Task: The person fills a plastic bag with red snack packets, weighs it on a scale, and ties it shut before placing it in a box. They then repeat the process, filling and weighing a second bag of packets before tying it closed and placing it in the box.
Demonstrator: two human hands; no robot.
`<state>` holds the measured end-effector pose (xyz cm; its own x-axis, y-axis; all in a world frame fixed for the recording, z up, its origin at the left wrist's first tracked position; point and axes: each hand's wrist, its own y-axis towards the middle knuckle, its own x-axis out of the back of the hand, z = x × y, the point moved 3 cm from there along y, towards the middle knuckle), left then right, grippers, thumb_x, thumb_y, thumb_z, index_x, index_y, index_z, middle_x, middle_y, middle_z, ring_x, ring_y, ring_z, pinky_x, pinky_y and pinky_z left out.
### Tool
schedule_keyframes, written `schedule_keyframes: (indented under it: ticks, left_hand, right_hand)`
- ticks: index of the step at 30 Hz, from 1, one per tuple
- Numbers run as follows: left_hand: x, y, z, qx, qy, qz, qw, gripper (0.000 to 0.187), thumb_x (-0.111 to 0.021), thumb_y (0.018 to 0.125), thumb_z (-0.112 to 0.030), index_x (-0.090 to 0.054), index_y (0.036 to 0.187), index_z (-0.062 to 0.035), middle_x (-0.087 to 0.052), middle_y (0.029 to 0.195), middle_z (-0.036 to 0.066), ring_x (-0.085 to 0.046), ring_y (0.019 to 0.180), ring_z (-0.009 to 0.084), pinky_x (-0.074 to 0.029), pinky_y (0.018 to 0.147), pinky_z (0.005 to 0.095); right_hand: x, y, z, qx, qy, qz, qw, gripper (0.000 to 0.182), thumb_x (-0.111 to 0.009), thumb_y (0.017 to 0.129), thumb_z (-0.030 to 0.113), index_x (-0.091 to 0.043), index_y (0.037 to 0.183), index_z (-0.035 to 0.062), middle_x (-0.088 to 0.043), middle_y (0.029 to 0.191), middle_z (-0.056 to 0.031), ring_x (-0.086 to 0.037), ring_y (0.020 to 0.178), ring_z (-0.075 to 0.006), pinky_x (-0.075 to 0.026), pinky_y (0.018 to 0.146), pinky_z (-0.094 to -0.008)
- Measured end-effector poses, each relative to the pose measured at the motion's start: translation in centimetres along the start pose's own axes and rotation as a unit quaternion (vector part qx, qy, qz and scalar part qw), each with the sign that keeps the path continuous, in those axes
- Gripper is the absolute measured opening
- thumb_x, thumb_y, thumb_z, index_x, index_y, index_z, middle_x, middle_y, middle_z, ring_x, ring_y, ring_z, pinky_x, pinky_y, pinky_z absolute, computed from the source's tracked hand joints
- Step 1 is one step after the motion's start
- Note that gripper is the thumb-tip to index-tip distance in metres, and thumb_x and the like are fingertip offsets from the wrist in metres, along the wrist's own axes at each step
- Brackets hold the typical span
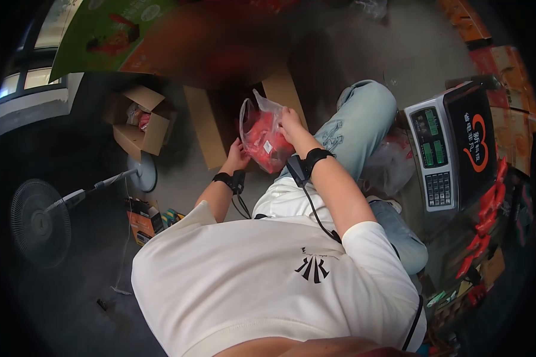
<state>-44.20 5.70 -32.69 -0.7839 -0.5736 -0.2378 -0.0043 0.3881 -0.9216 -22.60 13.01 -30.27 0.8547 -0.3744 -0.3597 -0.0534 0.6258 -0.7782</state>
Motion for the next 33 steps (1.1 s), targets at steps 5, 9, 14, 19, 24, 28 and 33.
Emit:
schedule_keyframes:
  ticks: [5, 9, 14, 19, 24, 28, 33]
  left_hand:
    - [3.1, -0.5, 3.2, -0.07, 0.352, -0.145, 0.922, 0.038, -0.048, 0.089, -0.047, -0.059, 0.094, -0.0106, -0.06, 0.084, 0.004, -0.057, 0.072, 0.0182, -0.048, 0.068, 0.0304]
    - [0.2, -4.9, 6.3, 0.181, 0.184, -0.009, 0.966, 0.048, -0.047, 0.088, -0.052, -0.054, 0.102, -0.006, -0.061, 0.097, 0.009, -0.059, 0.086, 0.022, -0.049, 0.08, 0.0325]
    - [-0.1, -4.8, 6.0, 0.22, 0.073, 0.118, 0.966, 0.049, -0.057, 0.087, -0.051, -0.048, 0.111, -0.0093, -0.056, 0.106, 0.011, -0.055, 0.097, 0.0238, -0.048, 0.09, 0.0407]
    - [-1.4, -6.9, 5.8, 0.153, 0.148, 0.11, 0.971, 0.015, -0.064, 0.089, -0.021, -0.056, 0.098, -0.012, -0.059, 0.09, 0.0, -0.057, 0.086, 0.0121, -0.051, 0.077, 0.0279]
    - [1.1, -4.6, 5.1, 0.152, 0.199, 0.083, 0.965, 0.01, -0.063, 0.089, -0.016, -0.056, 0.095, -0.0107, -0.058, 0.081, -0.002, -0.057, 0.074, 0.0106, -0.051, 0.069, 0.0274]
    - [-0.6, -6.4, 1.9, 0.119, 0.249, 0.052, 0.96, 0.005, -0.06, 0.09, -0.008, -0.055, 0.091, -0.0091, -0.056, 0.08, -0.001, -0.055, 0.071, 0.011, -0.051, 0.068, 0.0283]
    - [-0.3, -5.0, -0.9, 0.08, 0.328, 0.014, 0.941, 0.002, -0.054, 0.09, -0.003, -0.056, 0.092, -0.0044, -0.056, 0.085, 0.004, -0.056, 0.074, 0.0157, -0.051, 0.071, 0.0292]
  right_hand:
    - [-0.3, -1.2, 0.7, -0.01, 0.175, 0.045, 0.984, 0.038, -0.033, 0.101, 0.03, -0.039, 0.128, 0.0037, -0.05, 0.122, -0.0143, -0.056, 0.103, -0.0295, -0.047, 0.088, -0.0505]
    - [-0.4, -1.3, 0.3, -0.043, 0.172, 0.057, 0.982, 0.036, -0.034, 0.1, 0.027, -0.039, 0.127, 0.0038, -0.052, 0.118, -0.0143, -0.057, 0.103, -0.03, -0.049, 0.085, -0.0492]
    - [0.8, -0.1, -0.6, -0.067, 0.158, -0.014, 0.985, 0.035, -0.036, 0.1, 0.027, -0.045, 0.119, -0.0014, -0.055, 0.109, -0.0164, -0.06, 0.094, -0.0296, -0.054, 0.075, -0.0443]
    - [1.2, 1.7, -1.3, -0.062, 0.172, -0.014, 0.983, 0.034, -0.03, 0.102, 0.023, -0.05, 0.112, -0.0026, -0.061, 0.098, -0.0158, -0.064, 0.082, -0.0282, -0.057, 0.069, -0.0435]
    - [1.4, 0.8, -0.9, -0.017, -0.022, -0.043, 0.999, 0.038, -0.048, 0.095, 0.031, -0.05, 0.112, -0.0026, -0.062, 0.099, -0.0148, -0.064, 0.08, -0.028, -0.055, 0.063, -0.0403]
    - [0.3, -3.4, 0.6, 0.185, -0.433, -0.005, 0.882, 0.052, -0.072, 0.077, 0.035, -0.051, 0.108, -0.0021, -0.063, 0.094, -0.0185, -0.064, 0.085, -0.0297, -0.052, 0.074, -0.0393]
    - [-0.1, -5.7, 1.8, 0.081, -0.59, 0.057, 0.801, 0.046, -0.072, 0.073, 0.027, -0.059, 0.11, 0.0033, -0.064, 0.107, -0.0182, -0.061, 0.102, -0.0344, -0.048, 0.087, -0.0416]
